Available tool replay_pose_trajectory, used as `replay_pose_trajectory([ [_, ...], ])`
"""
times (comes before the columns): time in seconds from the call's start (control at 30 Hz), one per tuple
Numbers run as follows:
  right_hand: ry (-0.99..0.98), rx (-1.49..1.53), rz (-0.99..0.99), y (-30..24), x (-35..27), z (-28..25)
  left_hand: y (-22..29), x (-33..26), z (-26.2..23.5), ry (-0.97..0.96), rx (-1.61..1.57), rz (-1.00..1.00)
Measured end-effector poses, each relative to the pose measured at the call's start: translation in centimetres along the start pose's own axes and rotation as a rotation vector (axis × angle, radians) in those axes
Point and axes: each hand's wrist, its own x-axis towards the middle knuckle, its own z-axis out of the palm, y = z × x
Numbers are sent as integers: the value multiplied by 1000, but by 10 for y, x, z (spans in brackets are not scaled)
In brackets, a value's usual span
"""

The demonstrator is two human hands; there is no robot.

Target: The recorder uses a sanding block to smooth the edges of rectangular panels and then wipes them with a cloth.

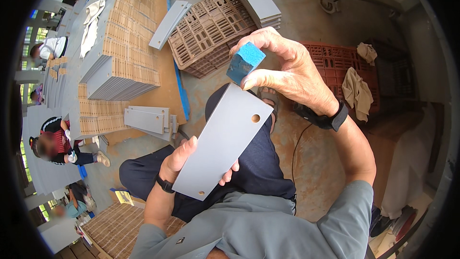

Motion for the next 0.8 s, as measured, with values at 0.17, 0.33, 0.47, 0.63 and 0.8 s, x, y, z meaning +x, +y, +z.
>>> replay_pose_trajectory([
  [0.17, -9, -75, -38, 5, -4, 3, 0, 0, -1, 7, -46, 8],
  [0.33, -16, -87, -80, 11, -3, 7, 0, 0, 0, 17, -59, 15],
  [0.47, 77, -36, -34, 16, -4, 6, -1, 1, -1, 2, -49, 13],
  [0.63, 37, -58, -90, 16, -8, 4, -1, 2, 0, 13, -55, 13],
  [0.8, 28, -101, -110, 23, -8, 7, 0, 2, 0, 20, -58, 4],
])
